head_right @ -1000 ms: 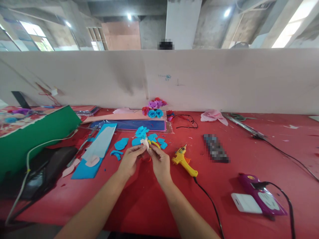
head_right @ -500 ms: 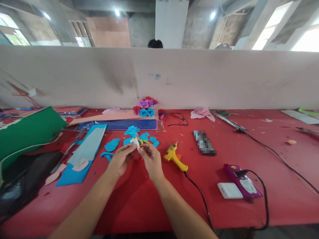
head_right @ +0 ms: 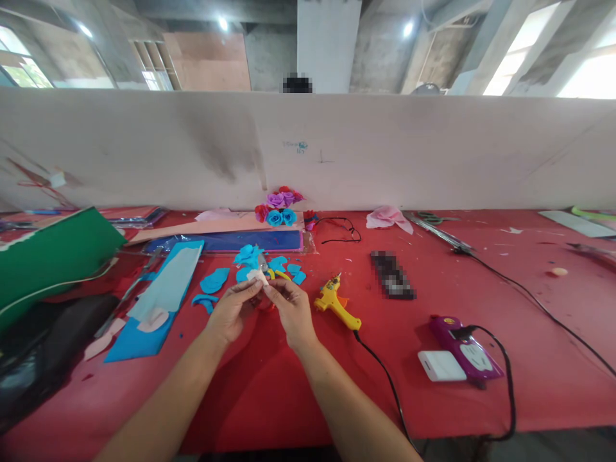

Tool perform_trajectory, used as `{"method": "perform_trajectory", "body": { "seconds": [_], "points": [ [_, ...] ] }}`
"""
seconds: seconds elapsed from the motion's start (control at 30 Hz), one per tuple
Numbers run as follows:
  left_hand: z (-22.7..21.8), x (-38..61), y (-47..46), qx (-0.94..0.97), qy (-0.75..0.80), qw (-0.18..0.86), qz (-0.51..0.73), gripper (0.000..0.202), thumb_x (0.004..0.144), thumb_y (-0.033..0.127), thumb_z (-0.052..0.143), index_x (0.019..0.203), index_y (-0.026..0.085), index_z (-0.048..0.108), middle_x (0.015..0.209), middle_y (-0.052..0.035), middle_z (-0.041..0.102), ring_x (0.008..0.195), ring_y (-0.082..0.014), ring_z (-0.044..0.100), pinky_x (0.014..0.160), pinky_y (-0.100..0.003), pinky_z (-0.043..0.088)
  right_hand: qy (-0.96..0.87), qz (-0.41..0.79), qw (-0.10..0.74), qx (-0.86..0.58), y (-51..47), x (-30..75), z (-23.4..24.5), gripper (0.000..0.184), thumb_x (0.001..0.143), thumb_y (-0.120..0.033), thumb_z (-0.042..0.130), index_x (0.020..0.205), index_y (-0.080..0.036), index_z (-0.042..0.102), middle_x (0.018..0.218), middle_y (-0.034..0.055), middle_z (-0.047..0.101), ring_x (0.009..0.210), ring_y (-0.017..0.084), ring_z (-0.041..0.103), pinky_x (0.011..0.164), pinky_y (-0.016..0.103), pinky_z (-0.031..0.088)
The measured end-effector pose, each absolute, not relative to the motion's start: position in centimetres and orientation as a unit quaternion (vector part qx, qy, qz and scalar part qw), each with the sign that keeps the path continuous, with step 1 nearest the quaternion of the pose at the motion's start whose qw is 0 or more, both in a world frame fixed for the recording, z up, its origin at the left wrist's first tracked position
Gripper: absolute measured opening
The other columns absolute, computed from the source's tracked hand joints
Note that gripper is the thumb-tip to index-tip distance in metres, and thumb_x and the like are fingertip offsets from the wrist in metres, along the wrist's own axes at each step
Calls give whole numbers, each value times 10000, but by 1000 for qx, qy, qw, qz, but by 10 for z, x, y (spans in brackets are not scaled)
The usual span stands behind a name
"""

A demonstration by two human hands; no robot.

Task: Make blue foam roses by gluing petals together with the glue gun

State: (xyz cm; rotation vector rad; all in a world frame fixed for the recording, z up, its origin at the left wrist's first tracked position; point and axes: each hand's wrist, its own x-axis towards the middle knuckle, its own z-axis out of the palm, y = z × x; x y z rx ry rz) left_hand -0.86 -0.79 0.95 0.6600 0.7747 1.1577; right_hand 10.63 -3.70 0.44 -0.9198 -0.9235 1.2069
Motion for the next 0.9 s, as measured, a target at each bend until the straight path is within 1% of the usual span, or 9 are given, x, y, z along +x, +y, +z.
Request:
{"method": "perform_trajectory", "body": {
  "seconds": [0.2,0.33,0.5,0.67,0.8,0.9],
  "points": [
    [7,-11,-5,265,335,746,510,194,554,191,801,700,123,693,612,-11,641,540,-96,543,542,-233,425,-359,620,604,-349,-38,107,8,168,685,-336,717,755,-187,687,663,-16,635,593,98,530,622,240,430],
    [9,-13,-7,258,314,775,485,238,528,187,815,715,126,681,599,-9,636,523,-101,547,538,-243,445,-320,683,574,-320,-37,110,7,180,645,-326,753,682,-173,667,631,-16,612,579,87,515,573,215,414],
    [10,-16,-7,252,300,806,443,295,514,210,824,760,127,683,603,-14,644,510,-109,567,532,-250,475,-265,747,532,-297,-36,112,5,177,615,-289,776,668,-169,658,609,-18,589,520,73,478,518,204,405],
    [12,-19,-8,262,302,809,431,354,486,219,833,797,131,688,629,-16,653,503,-118,574,522,-258,483,-266,766,526,-256,-36,113,4,145,636,-253,765,661,-165,653,597,-27,569,518,59,463,501,185,386],
    [14,-19,-8,287,302,796,438,271,513,226,819,718,123,675,618,-19,635,513,-125,573,509,-262,473,-264,760,526,-274,-37,111,3,162,631,-269,769,667,-171,645,595,-26,570,523,68,477,492,187,386],
    [12,-17,-7,292,310,771,473,185,547,199,797,629,128,648,560,4,590,487,-106,539,480,-243,441,-324,694,555,-324,-37,108,4,180,667,-341,737,708,-182,664,631,-11,617,558,92,524,550,220,425]
  ]
}}
